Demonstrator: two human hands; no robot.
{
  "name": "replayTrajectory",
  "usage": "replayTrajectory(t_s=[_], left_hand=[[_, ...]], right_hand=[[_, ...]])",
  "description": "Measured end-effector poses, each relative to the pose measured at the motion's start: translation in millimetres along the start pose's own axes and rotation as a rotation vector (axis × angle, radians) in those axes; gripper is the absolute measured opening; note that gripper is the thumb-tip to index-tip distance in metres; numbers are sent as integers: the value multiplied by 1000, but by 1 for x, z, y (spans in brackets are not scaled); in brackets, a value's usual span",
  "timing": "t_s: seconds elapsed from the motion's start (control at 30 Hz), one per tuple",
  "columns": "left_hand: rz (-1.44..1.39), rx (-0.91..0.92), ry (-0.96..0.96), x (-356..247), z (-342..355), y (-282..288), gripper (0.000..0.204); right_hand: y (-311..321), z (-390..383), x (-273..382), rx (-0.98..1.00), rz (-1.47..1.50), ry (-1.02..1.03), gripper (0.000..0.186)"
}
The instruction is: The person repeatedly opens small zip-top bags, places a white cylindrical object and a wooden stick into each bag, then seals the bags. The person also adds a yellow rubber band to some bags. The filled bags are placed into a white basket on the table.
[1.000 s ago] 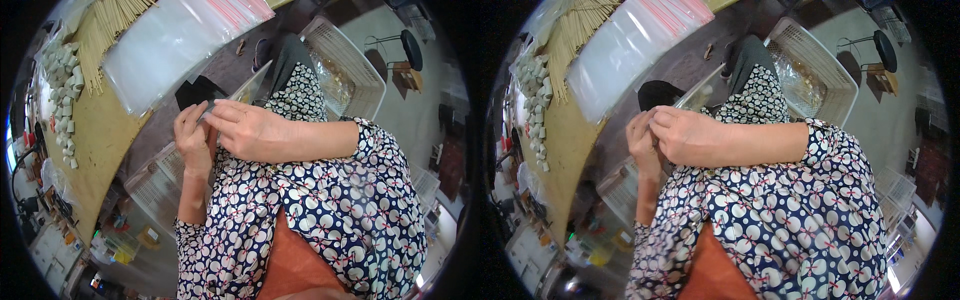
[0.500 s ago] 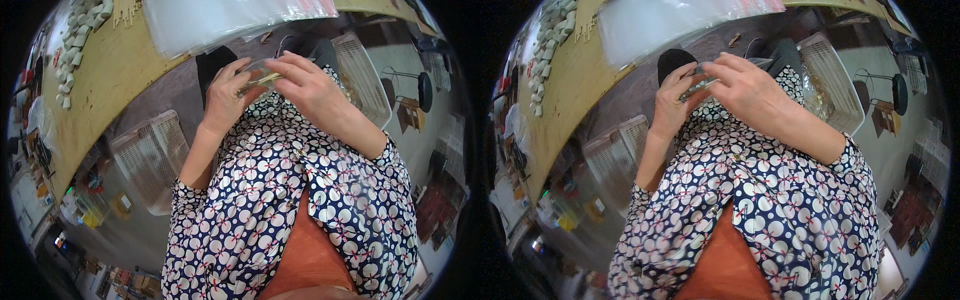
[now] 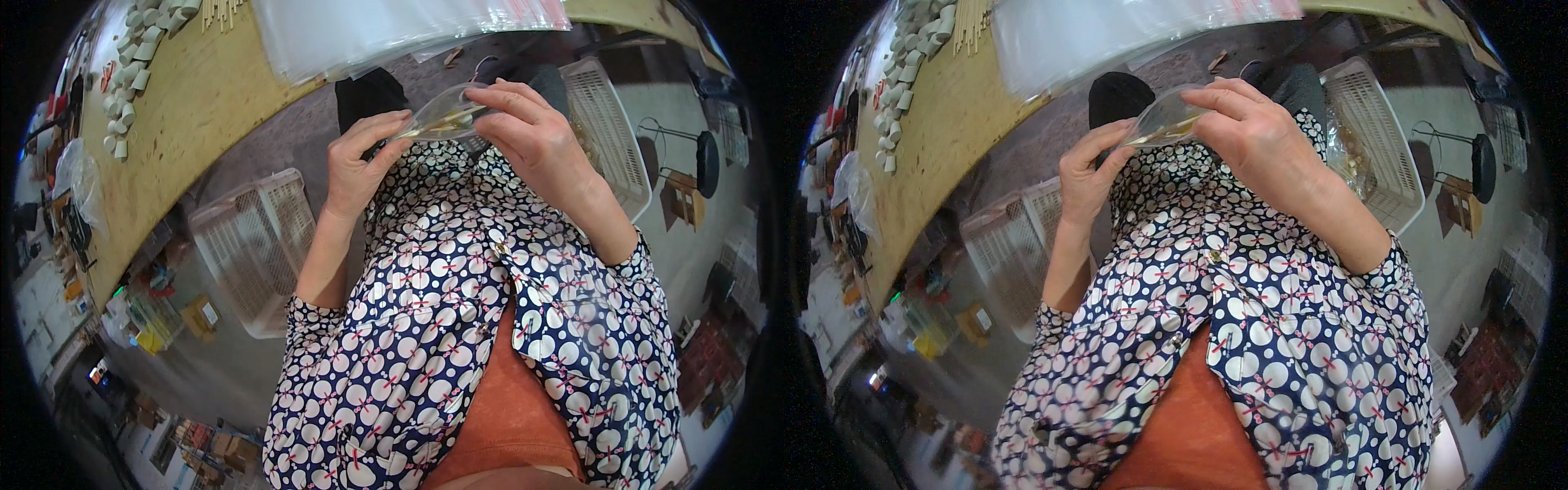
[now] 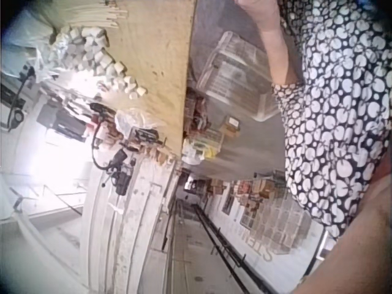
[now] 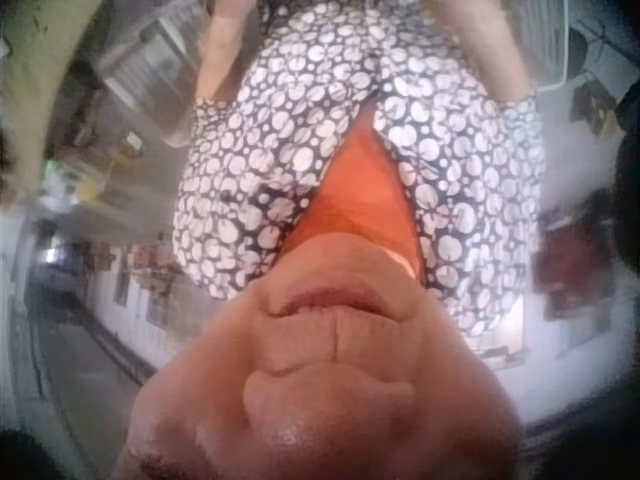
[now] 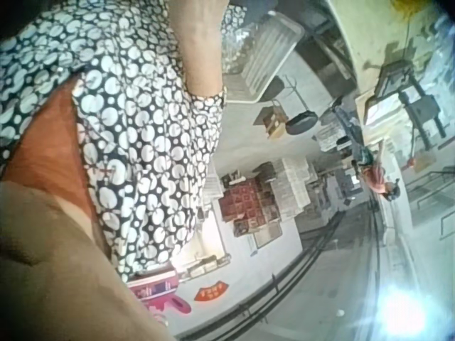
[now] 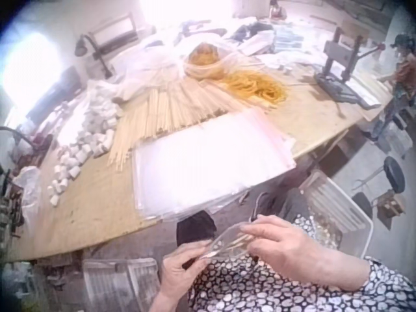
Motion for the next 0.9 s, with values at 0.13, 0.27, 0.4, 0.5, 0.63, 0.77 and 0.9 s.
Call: replayTrajectory(t_s=[0.13,0.27,0.4,0.5,0.63,0.77,0.9], left_hand=[[191,-5,-10,-11,2,-4,12],[336,2,-208,-43,14,-13,5],[-169,-27,182,-38,12,-19,12],[79,-19,-34,-61,29,-35,19],[94,-47,-45,-66,32,-28,19],[33,-96,-20,-66,30,-31,18],[66,-134,17,-66,28,-25,15]], right_hand=[[5,-8,-6,-29,48,-51,17],[16,-13,-20,-166,56,-49,14],[26,-17,-44,-124,341,-88,9],[35,-38,-62,-105,480,-236,9],[38,-39,-59,-136,724,-511,13],[24,-53,-73,-211,1000,-696,12],[19,-54,-72,-185,1045,-665,10]])
Point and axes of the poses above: each hand's wrist, its own z-axis towards the middle knuckle, its own y-axis out of the back of the hand, x = y × z, the point moved 4 cm from there along z, towards the middle knuckle, and after that the axes turned 3 degrees about -x, right-handed, at the moved point
